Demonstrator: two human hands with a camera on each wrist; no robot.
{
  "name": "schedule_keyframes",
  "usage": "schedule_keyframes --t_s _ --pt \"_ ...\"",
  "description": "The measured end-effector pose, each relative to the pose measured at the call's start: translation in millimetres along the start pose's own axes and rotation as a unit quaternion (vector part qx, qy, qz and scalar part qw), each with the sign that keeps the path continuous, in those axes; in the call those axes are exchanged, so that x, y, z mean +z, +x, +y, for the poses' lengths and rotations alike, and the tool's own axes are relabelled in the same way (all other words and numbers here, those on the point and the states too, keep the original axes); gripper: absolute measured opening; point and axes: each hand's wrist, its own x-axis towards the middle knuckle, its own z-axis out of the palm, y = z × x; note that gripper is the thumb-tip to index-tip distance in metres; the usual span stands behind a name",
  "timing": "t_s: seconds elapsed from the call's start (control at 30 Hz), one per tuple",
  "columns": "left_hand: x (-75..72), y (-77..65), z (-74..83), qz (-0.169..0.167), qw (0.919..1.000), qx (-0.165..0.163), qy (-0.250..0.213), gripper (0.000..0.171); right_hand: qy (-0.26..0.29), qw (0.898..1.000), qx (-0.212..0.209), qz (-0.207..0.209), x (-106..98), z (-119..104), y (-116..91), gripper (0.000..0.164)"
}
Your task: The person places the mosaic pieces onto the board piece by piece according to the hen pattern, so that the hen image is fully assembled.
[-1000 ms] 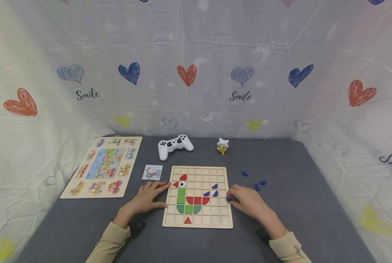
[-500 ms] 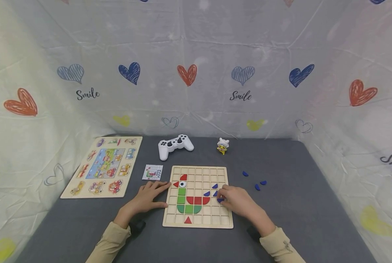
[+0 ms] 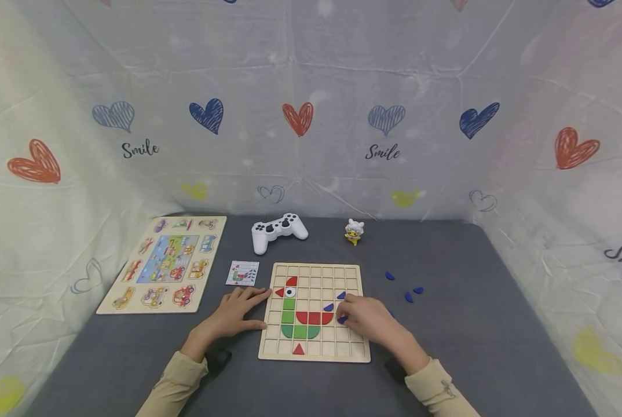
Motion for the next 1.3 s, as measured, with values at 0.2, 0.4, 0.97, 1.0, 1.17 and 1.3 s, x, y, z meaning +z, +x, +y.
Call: schedule_keyframes --t_s 0.2,0.4,0.97,1.0,1.17,1.3 --pt "-0.8 0.0 0.2 0.001 1.0 0.002 0.002 0.079 0.006 1.0 -0.008 -0.003 -1 -2 1 0.016" --pt "-1.8 0.0 1.1 0.0 1.0 0.003 0.002 0.078 -0.007 1.0 -0.005 -0.009 -1 -3 1 0.022" --pt "-2.6 -0.5 1.5 -0.002 1.0 -0.001 -0.007 0.077 0.014 1.0 0.02 -0.011 -11 2 -15 0.02" --pt "-2.9 -0.5 1.6 -0.003 1.0 -0.001 -0.006 0.077 0.012 1.0 0.025 -0.008 -12 4 -17 0.02" --pt "-2.6 0.2 1.1 -0.002 1.0 0.003 -0.005 0.077 -0.013 0.999 0.041 0.007 -12 13 -27 0.019" --pt "-2.2 0.5 0.5 -0.002 1.0 0.004 -0.006 0.077 -0.031 0.998 0.055 0.018 -13 20 -36 0.023"
